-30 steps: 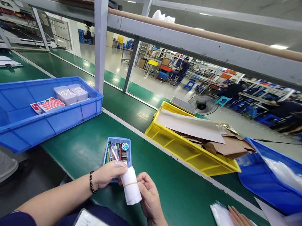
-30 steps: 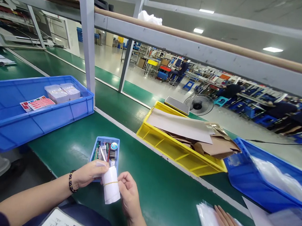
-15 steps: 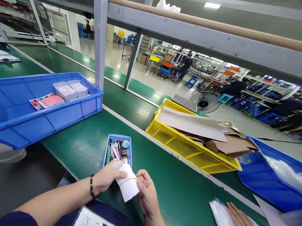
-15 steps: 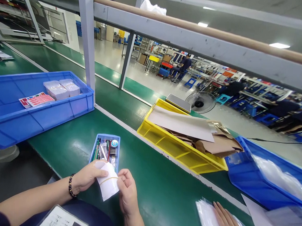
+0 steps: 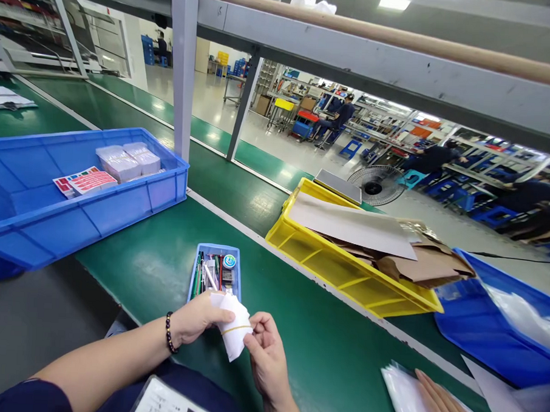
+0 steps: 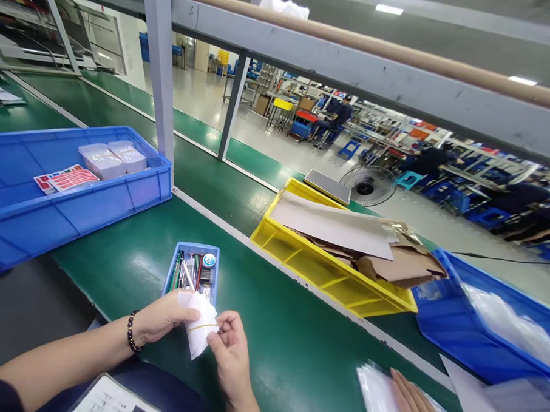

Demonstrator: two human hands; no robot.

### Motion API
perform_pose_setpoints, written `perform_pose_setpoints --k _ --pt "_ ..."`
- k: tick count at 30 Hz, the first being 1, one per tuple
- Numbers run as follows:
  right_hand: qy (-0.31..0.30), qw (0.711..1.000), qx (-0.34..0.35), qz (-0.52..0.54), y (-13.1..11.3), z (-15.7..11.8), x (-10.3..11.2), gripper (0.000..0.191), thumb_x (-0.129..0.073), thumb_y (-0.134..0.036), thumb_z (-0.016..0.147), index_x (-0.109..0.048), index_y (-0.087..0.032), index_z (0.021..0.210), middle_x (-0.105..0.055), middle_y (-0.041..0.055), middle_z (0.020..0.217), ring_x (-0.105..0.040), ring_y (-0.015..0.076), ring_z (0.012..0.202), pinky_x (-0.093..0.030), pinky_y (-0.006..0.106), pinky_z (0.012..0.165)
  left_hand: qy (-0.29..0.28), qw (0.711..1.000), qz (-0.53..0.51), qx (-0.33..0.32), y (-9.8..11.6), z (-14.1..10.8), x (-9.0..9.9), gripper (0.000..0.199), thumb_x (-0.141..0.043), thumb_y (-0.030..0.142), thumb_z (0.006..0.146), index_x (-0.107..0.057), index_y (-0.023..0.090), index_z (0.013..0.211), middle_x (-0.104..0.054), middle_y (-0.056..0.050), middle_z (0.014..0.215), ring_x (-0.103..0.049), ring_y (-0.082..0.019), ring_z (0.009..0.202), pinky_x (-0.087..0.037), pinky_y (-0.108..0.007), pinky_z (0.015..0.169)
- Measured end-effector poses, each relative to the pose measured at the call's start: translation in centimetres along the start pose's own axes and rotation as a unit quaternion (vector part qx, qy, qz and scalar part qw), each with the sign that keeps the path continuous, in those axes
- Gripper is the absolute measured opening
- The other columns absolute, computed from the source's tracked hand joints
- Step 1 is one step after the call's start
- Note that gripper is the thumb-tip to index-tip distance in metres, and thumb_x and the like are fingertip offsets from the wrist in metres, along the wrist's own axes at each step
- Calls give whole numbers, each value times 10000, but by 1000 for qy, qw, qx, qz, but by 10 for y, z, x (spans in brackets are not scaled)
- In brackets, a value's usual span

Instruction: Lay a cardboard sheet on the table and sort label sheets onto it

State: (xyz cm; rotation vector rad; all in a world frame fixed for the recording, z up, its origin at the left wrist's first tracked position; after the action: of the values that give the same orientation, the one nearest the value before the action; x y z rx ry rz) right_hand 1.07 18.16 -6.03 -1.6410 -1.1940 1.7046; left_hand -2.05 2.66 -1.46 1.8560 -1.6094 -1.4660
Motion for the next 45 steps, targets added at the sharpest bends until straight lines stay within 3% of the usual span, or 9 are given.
perform_pose_setpoints --k 3,8,15,22,29,34,37,41,45 --pt "10 1000 -28 4 -4 7 -2 354 -734 -329 721 -429 -192 837 -513 -30 691 -451 77 560 -364 164 517 3 999 43 -14 -2 2 0 289 -776 216 502 -647 94 730 -629 -36 712 -537 -148 677 -398 -255 651" --pt "87 990 -9 -106 -3 9 -3 399 -719 -424 714 -412 -196 830 -512 -32 650 -463 94 545 -382 181 503 94 990 64 -87 -8 8 -1 274 -731 248 523 -630 107 735 -607 -13 671 -506 -140 635 -387 -251 622" --pt "205 880 208 -374 12 -2 -1 200 -624 -354 806 -545 -177 856 -539 29 758 -515 130 707 -433 224 662 116 984 68 -115 -14 12 -2 260 -707 262 559 -625 100 746 -629 -36 690 -541 -155 650 -409 -255 631" --pt "159 909 165 -347 -7 -10 11 184 -474 -376 898 -489 -193 885 -573 23 710 -572 133 666 -460 221 632 205 966 -43 -155 12 21 16 432 -791 276 517 -632 92 874 -688 -78 801 -613 -199 694 -476 -302 664" --pt "213 791 126 -560 -47 -4 67 307 -513 -491 799 -618 -204 776 -615 83 845 -572 227 784 -447 321 669 119 985 -103 -65 6 24 0 514 -817 270 538 -645 89 988 -689 -124 889 -630 -234 792 -476 -314 704" --pt "107 923 54 -367 -31 2 39 439 -599 -489 771 -610 -168 1071 -629 106 1009 -595 237 874 -481 346 775 73 994 -72 -33 -18 24 -20 490 -816 275 536 -650 93 960 -675 -120 914 -614 -218 797 -462 -280 658" --pt "93 936 31 -337 -23 3 21 399 -591 -482 788 -650 -143 989 -654 89 923 -597 233 822 -473 326 744 59 996 -66 -12 -24 23 -24 480 -813 294 555 -633 99 955 -665 -97 864 -604 -195 736 -473 -276 601" --pt "167 887 139 -407 -37 -1 18 240 -571 -378 836 -667 -176 921 -647 57 864 -581 188 754 -452 273 668 53 979 -171 96 -23 24 -21 464 -644 512 740 -599 109 966 -658 -90 800 -630 -213 745 -516 -349 685" --pt "103 767 326 -543 -50 -6 13 240 -536 -127 836 -639 -239 1022 -609 41 862 -552 161 772 -435 265 672 -16 954 -261 143 -21 25 -19 671 -372 698 808 -596 84 957 -665 -127 807 -652 -255 790 -502 -365 748"
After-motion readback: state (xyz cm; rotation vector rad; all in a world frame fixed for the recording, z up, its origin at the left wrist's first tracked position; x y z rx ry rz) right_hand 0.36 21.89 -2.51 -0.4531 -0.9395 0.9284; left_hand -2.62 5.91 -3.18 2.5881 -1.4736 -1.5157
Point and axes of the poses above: each hand's wrist, its own z-axis towards the middle knuckle, its own x-axis out of the back of the hand, y = z × x, the point moved 1 cm from there along z, towards the middle knuckle
